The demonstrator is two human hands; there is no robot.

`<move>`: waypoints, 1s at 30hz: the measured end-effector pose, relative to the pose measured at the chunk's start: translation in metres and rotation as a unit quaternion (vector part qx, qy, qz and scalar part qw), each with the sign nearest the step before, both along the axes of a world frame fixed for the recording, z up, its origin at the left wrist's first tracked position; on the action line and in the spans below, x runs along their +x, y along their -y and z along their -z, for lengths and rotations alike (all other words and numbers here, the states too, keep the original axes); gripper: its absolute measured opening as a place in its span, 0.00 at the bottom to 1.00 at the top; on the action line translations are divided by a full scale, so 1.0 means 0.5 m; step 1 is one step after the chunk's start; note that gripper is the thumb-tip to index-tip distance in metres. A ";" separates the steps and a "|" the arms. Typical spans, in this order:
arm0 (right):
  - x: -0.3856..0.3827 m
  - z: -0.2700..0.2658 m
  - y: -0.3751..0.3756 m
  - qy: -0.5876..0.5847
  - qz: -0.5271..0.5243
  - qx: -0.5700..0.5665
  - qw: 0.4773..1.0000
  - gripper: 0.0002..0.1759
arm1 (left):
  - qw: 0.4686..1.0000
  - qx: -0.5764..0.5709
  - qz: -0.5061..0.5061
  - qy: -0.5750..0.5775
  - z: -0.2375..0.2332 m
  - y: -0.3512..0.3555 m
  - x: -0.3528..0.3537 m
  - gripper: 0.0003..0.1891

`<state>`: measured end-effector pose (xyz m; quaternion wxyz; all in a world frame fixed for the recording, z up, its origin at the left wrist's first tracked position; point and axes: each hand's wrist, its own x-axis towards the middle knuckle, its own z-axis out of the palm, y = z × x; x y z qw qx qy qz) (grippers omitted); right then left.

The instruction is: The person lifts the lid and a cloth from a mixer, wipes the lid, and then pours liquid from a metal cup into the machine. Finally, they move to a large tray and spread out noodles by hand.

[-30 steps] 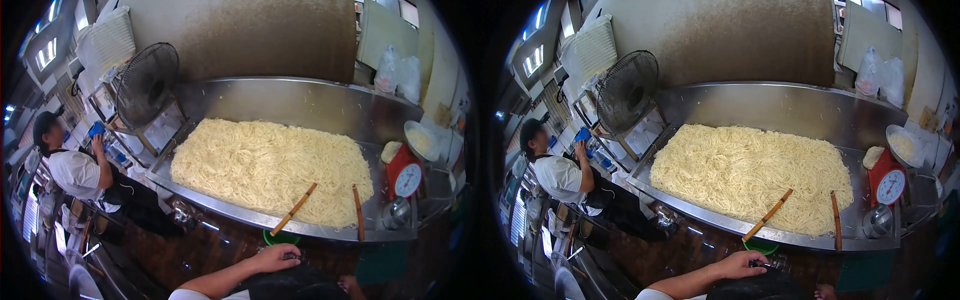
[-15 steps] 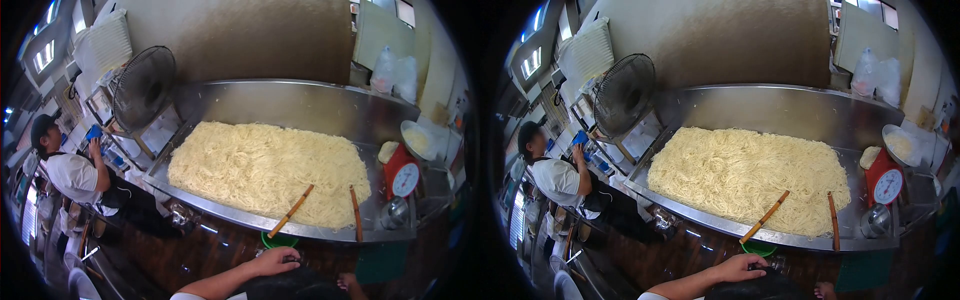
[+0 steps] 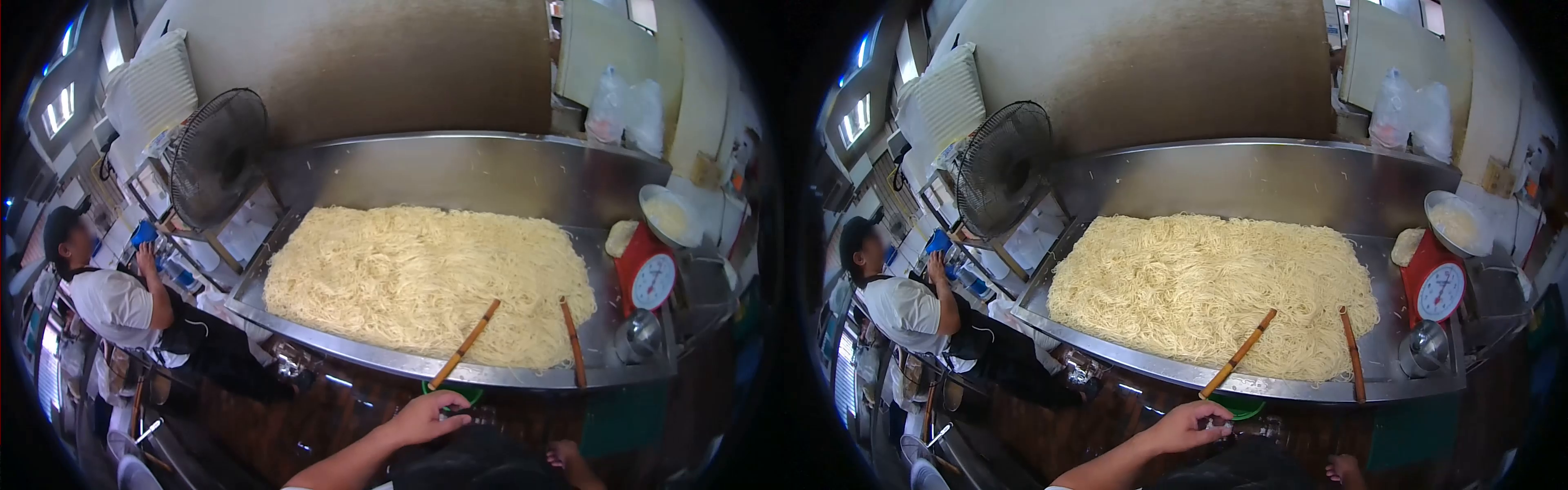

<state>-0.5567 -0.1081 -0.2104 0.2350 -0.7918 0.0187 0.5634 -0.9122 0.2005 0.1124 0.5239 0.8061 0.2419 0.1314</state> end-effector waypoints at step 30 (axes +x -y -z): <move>-0.024 -0.148 -0.077 0.066 -0.187 0.025 0.980 0.19 | 0.999 0.006 -0.010 -0.035 0.007 -0.002 0.001 0.17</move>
